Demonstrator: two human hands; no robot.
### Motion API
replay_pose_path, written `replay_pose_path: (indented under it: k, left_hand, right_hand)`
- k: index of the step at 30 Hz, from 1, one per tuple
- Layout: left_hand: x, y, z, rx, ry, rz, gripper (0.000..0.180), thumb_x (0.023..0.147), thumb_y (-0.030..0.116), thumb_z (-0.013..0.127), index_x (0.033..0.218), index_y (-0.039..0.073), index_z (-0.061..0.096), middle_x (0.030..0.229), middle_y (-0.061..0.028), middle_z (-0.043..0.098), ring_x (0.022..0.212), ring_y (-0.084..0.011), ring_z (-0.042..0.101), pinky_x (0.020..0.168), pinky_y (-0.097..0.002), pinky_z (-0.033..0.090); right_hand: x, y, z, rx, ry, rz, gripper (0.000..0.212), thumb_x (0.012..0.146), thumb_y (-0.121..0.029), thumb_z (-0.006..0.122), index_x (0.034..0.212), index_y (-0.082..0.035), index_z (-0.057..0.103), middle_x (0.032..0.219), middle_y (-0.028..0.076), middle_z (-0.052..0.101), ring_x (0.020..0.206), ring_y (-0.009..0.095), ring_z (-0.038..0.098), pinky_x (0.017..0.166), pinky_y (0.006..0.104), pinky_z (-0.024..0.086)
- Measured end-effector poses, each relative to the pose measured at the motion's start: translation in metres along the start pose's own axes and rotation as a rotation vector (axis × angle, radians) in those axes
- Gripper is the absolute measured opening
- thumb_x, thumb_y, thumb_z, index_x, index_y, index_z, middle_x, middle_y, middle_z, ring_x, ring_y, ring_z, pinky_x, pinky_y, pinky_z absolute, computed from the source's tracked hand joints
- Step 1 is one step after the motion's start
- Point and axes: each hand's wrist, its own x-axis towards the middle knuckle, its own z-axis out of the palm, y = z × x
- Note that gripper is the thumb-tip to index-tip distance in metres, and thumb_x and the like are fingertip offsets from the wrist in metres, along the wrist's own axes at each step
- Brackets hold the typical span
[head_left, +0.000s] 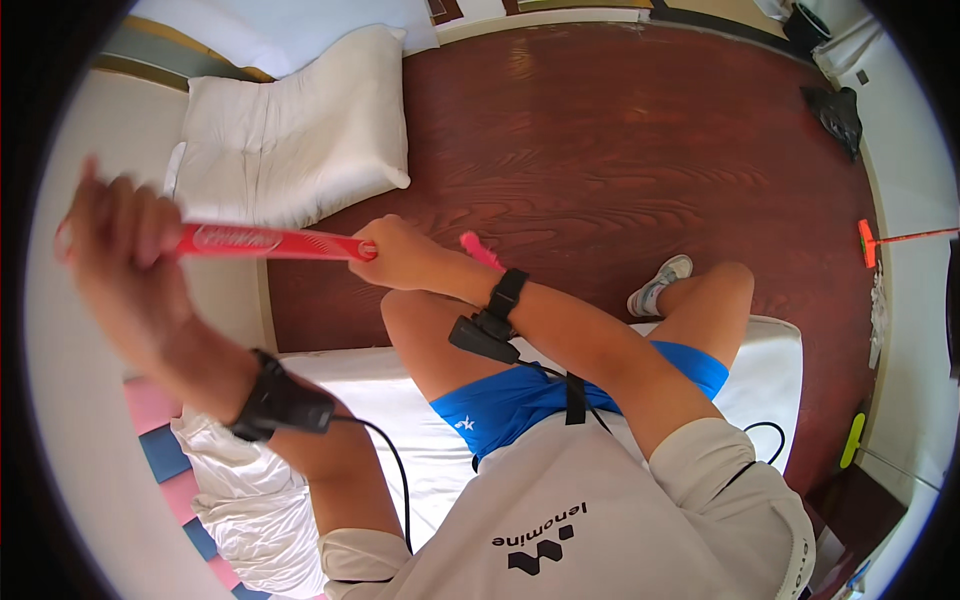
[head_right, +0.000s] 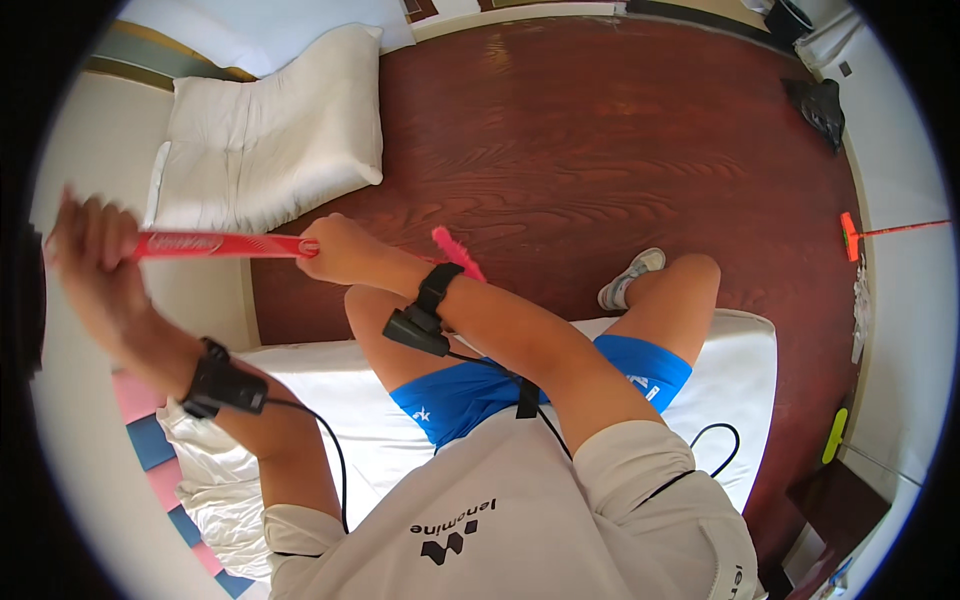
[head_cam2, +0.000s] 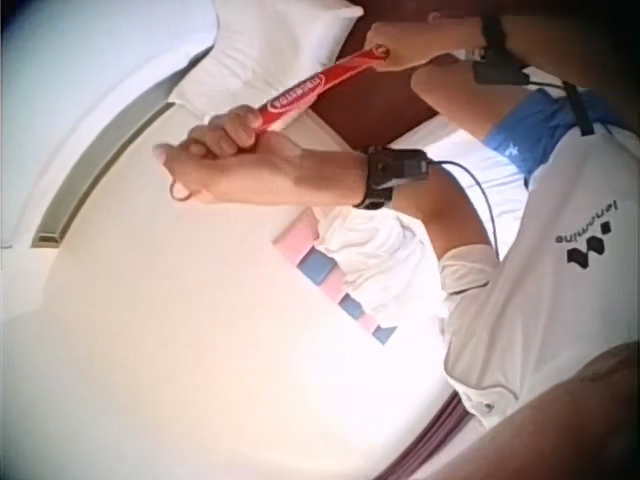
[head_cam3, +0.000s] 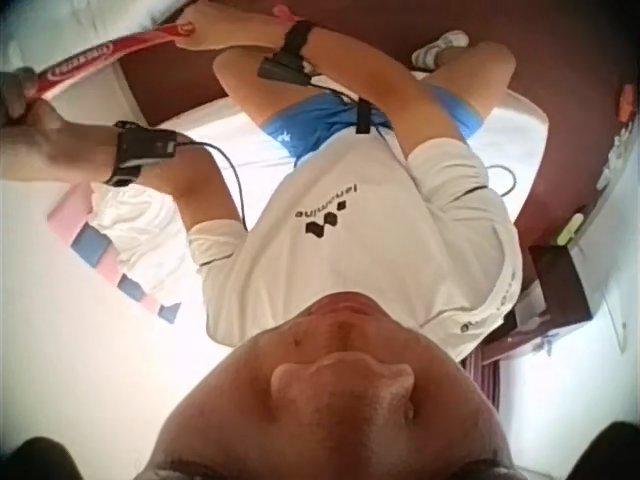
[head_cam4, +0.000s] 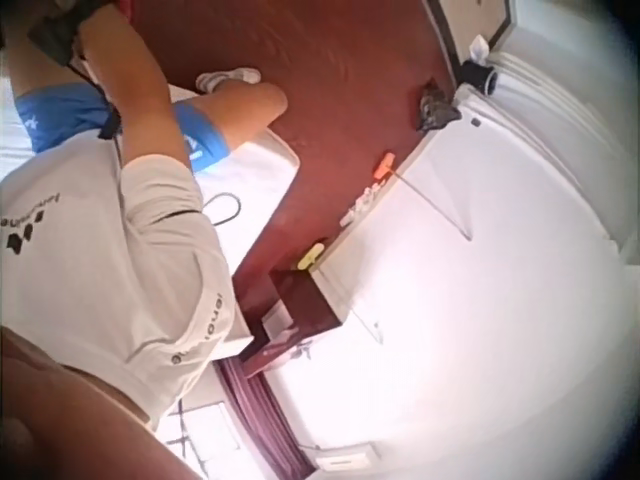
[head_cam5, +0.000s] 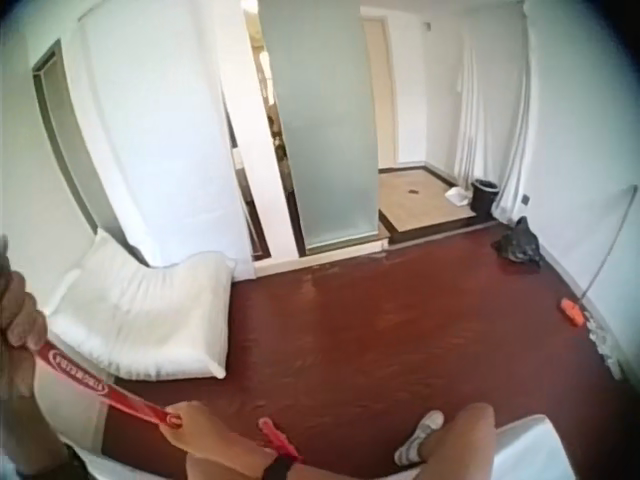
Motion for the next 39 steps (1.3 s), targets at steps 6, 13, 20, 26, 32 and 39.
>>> replay_pose_path:
  k: [6,13,20,26,32,39]
  left_hand:
    - [-0.005,-0.04,0.03,-0.114,0.068,0.002,0.034,0.086,0.01,0.056,0.06,0.009,0.035,0.051,0.0022,0.025,0.044,-0.0091,0.022,0.043,-0.0275,0.024]
    - [-0.029,-0.042,0.044,-0.096,0.089,0.02,0.037,0.084,0.012,0.055,0.056,0.01,0.031,0.047,0.0009,0.024,0.04,-0.009,0.021,0.04,-0.0272,0.023]
    - [-0.045,-0.062,0.017,-0.311,0.012,-0.009,0.036,0.087,0.012,0.048,0.058,0.015,0.028,0.046,0.0029,0.023,0.041,-0.0086,0.018,0.041,-0.0276,0.025]
    - [-0.093,-0.196,0.01,-0.523,0.206,-0.179,0.036,0.088,0.019,0.045,0.056,0.015,0.028,0.045,0.0006,0.024,0.041,-0.0133,0.023,0.044,-0.03,0.028]
    - [-0.097,-0.191,0.03,-0.56,0.144,-0.231,0.037,0.088,0.017,0.045,0.056,0.012,0.03,0.044,-0.0003,0.027,0.04,-0.0132,0.027,0.043,-0.0316,0.031]
    - [-0.057,-0.019,-0.01,-0.308,0.018,0.046,0.04,0.093,0.013,0.039,0.056,0.016,0.025,0.048,0.0034,0.02,0.042,-0.0085,0.015,0.043,-0.0278,0.024]
  right_hand:
    - [0.0,0.035,-0.026,0.022,0.088,0.074,0.019,0.074,-0.018,0.058,0.067,0.0,0.058,0.06,0.02,0.056,0.054,0.036,0.054,0.056,0.0428,0.043]
    - [-0.015,0.046,-0.036,0.003,0.093,0.012,0.018,0.075,-0.014,0.059,0.066,0.002,0.056,0.056,0.019,0.054,0.048,0.03,0.047,0.052,0.039,0.041]
    - [-0.022,0.067,-0.061,-0.215,0.131,-0.048,0.018,0.074,-0.017,0.064,0.069,-0.002,0.056,0.062,0.019,0.055,0.058,0.039,0.051,0.054,0.0436,0.04]
    - [-0.069,0.161,-0.126,-0.753,0.082,0.013,0.02,0.074,-0.029,0.057,0.071,-0.01,0.06,0.078,0.015,0.062,0.079,0.037,0.059,0.07,0.0481,0.048]
    - [-0.093,0.164,-0.128,-0.701,0.18,0.056,0.014,0.07,-0.024,0.063,0.067,-0.011,0.057,0.067,0.012,0.059,0.073,0.036,0.058,0.067,0.0478,0.047]
    - [-0.013,0.038,-0.028,-0.287,0.174,-0.107,0.016,0.069,-0.023,0.062,0.062,-0.01,0.057,0.064,0.015,0.059,0.07,0.037,0.059,0.064,0.0483,0.047]
